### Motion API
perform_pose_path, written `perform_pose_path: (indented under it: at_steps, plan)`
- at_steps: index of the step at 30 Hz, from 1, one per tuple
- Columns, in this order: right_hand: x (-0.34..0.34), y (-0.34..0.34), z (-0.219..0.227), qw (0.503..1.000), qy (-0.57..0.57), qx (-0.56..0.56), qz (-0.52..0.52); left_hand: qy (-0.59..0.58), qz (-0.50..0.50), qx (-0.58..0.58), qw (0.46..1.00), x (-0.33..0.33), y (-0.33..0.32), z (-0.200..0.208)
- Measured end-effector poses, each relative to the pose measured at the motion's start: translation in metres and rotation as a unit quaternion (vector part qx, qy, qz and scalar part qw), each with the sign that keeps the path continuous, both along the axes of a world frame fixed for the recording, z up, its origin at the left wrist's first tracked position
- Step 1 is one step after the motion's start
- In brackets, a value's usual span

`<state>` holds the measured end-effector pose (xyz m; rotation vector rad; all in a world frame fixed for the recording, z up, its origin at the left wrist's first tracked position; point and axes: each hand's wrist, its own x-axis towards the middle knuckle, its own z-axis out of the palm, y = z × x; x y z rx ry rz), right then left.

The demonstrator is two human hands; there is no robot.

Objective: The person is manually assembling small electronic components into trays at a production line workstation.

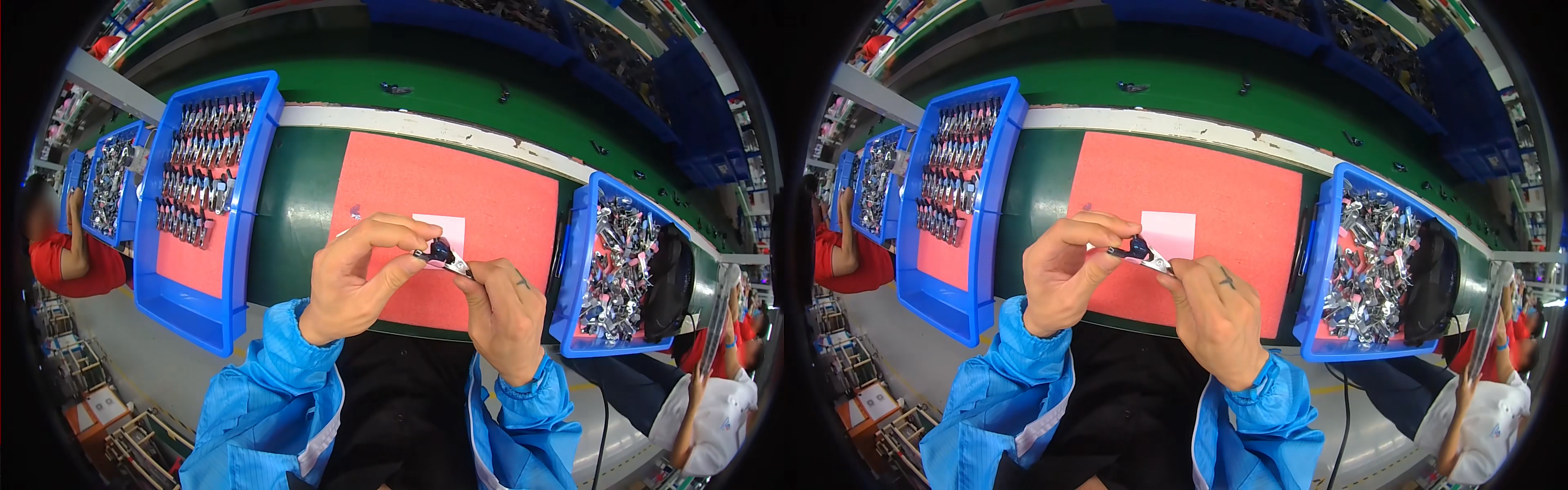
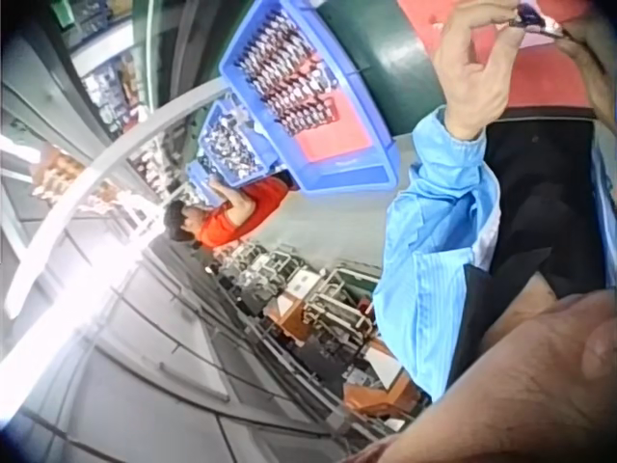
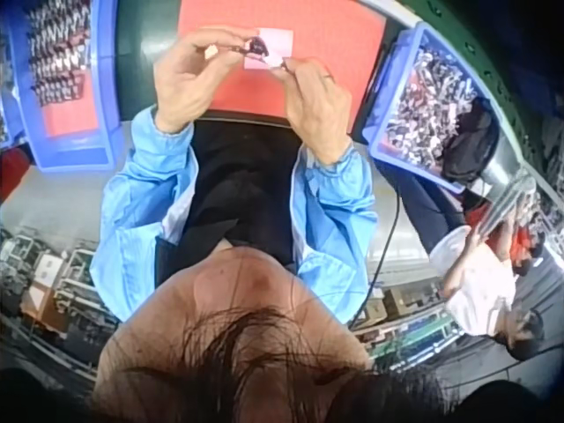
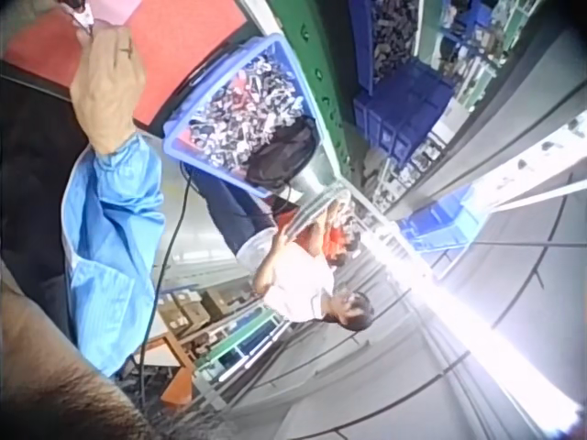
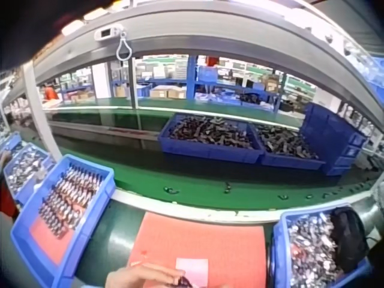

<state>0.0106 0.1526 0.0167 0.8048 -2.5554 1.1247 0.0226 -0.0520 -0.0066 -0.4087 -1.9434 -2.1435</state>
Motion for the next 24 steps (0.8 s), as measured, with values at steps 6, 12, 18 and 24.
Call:
perform_pose_path:
  at_steps: [6, 12, 18, 24]
  plan:
    - [-0.002, 0.004, 0.006, 0.999, 0.033, 0.031, 0.007, 0.016, 0.005, -0.049, 0.999, -0.002, 0.001, 0.003]
    - [0.000, 0.007, 0.007, 0.998, 0.010, 0.059, 0.001, -0.009, 0.006, -0.046, 0.999, -0.002, 0.002, 0.003]
    - [-0.003, 0.008, 0.003, 0.998, 0.030, 0.060, 0.009, -0.029, -0.010, -0.037, 0.999, -0.003, -0.004, 0.009]
    - [-0.003, 0.011, 0.009, 0.997, 0.044, 0.065, 0.025, 0.016, -0.014, -0.125, 0.992, -0.004, -0.009, 0.015]
